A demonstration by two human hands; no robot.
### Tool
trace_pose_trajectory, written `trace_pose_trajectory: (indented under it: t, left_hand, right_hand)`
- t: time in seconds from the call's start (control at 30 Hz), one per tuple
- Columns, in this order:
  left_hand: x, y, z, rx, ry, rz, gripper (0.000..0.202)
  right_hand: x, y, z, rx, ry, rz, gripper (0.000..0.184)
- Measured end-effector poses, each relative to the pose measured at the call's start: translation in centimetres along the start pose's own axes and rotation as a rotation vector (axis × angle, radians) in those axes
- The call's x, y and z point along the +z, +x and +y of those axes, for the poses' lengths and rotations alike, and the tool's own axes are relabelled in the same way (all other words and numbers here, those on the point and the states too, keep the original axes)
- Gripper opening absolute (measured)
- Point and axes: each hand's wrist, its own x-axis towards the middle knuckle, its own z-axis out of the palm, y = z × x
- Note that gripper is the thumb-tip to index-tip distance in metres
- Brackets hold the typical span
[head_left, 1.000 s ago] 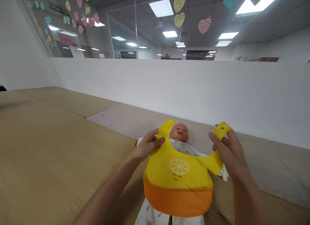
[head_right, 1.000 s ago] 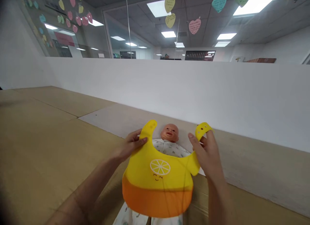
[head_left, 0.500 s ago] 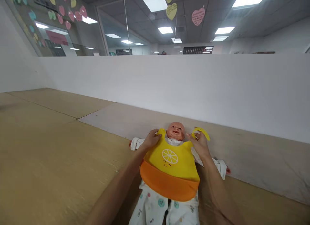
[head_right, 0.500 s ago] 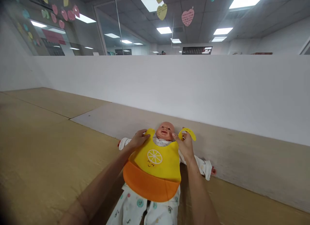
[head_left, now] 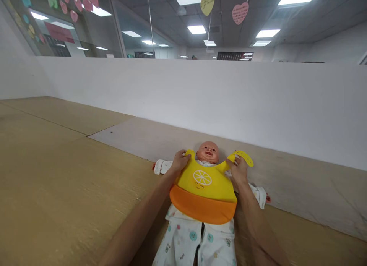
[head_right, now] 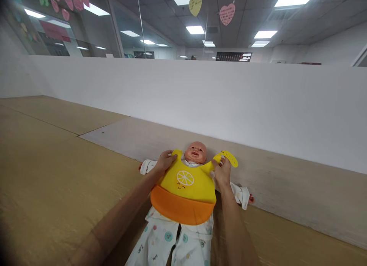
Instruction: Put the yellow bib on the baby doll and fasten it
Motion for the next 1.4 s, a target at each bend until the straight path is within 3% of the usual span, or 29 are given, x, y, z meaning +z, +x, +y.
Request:
trace_pose_trajectory:
  t: [0.13, 0.3, 0.4, 0.5, 0.6, 0.77, 0.97, 1.17, 1.3, 1.4]
  left_hand:
    - [-0.4, -0.4, 0.3, 0.013, 0.015, -0.053, 0.019]
    - [-1.5, -1.0, 0.9, 0.043, 0.053, -0.206, 0.019]
    - [-1.6, -1.3, 1.1, 0.035, 0.058, -0.226, 0.021]
    - [-1.5, -1.5, 1.1, 0.057, 0.052, -0.218, 0.022]
    - [-1.2, -1.4, 1.1, 0.082, -0.005, -0.201, 0.023]
    - [-0.8, -0.9, 0.6, -0.007, -0.162, -0.149, 0.027]
    - [-0.1, -0.1, -0.7, -0.046, -0.059, -0.056, 0.026]
    - [-1.2, 0.4, -0.7, -0.042, 0.036, -0.066, 0.042]
    - [-2.6, 0.3, -0.4, -0.04, 0.133, -0.184, 0.065]
    - [-2.9, -0.2, -0.2, 0.029, 0.097, -0.247, 0.069]
  right_hand:
    - [0.0, -0.3, -0.3, 0.04, 0.009, 0.008, 0.062]
    - [-0.1, -1.3, -0.2, 0.193, 0.006, -0.175, 0.061]
    - [-0.1, -1.9, -0.4, 0.248, 0.012, -0.274, 0.058]
    - [-0.1, -2.3, -0.8, 0.257, 0.025, -0.307, 0.068]
    - [-0.1, -2.4, -1.3, 0.197, 0.038, -0.278, 0.075]
    - [-0.3, -1.5, -1.1, 0.048, -0.047, -0.124, 0.052]
    - [-0.4, -0.4, 0.4, 0.088, -0.076, -0.055, 0.036]
    - [-0.5, -1.2, 0.2, 0.235, 0.006, -0.176, 0.05]
    - [-1.1, -1.7, -0.6, 0.275, 0.048, -0.289, 0.058]
    - [-1.3, -1.9, -1.0, 0.277, 0.063, -0.35, 0.066]
